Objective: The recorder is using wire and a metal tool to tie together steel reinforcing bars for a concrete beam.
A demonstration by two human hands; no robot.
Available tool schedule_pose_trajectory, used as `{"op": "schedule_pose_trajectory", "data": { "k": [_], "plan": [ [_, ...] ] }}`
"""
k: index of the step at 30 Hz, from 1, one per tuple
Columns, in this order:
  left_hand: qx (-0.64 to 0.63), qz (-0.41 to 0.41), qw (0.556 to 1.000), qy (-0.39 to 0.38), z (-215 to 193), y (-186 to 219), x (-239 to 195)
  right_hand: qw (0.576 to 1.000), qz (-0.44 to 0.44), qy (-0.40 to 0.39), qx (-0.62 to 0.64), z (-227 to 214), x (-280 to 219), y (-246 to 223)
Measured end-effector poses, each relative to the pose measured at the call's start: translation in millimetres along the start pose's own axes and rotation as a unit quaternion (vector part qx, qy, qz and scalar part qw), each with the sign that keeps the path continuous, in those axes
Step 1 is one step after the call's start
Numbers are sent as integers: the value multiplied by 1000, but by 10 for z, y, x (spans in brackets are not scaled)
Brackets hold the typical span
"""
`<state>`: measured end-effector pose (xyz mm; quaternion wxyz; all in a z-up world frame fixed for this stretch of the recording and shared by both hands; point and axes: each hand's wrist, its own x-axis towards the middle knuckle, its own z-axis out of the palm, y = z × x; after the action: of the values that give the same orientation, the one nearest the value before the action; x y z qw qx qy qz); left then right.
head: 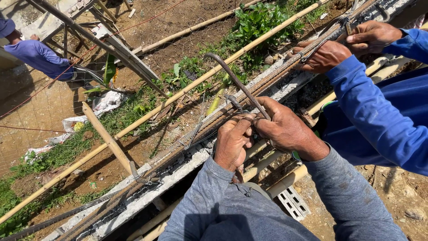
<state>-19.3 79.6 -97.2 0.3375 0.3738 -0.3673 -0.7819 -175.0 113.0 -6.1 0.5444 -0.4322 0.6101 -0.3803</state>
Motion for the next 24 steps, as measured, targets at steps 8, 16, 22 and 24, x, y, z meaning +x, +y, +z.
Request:
{"op": "schedule_pose_trajectory", "data": {
  "k": [8, 16, 22, 24],
  "plan": [
    [-275, -60, 959, -38, 111, -106, 16, 1000, 15, 11, 20, -9, -149, 76],
    [-269, -53, 957, -92, 102, -92, 6, 916, -131, 118, -361, -178, -1092, 49],
    [-249, -33, 965, -76, 142, 32, -69, 849, -24, 74, -523, -289, -1290, -5],
    [-236, -27, 968, -84, 155, 68, -86, 842, -20, 65, -534, -293, -1255, -43]
  ]
}}
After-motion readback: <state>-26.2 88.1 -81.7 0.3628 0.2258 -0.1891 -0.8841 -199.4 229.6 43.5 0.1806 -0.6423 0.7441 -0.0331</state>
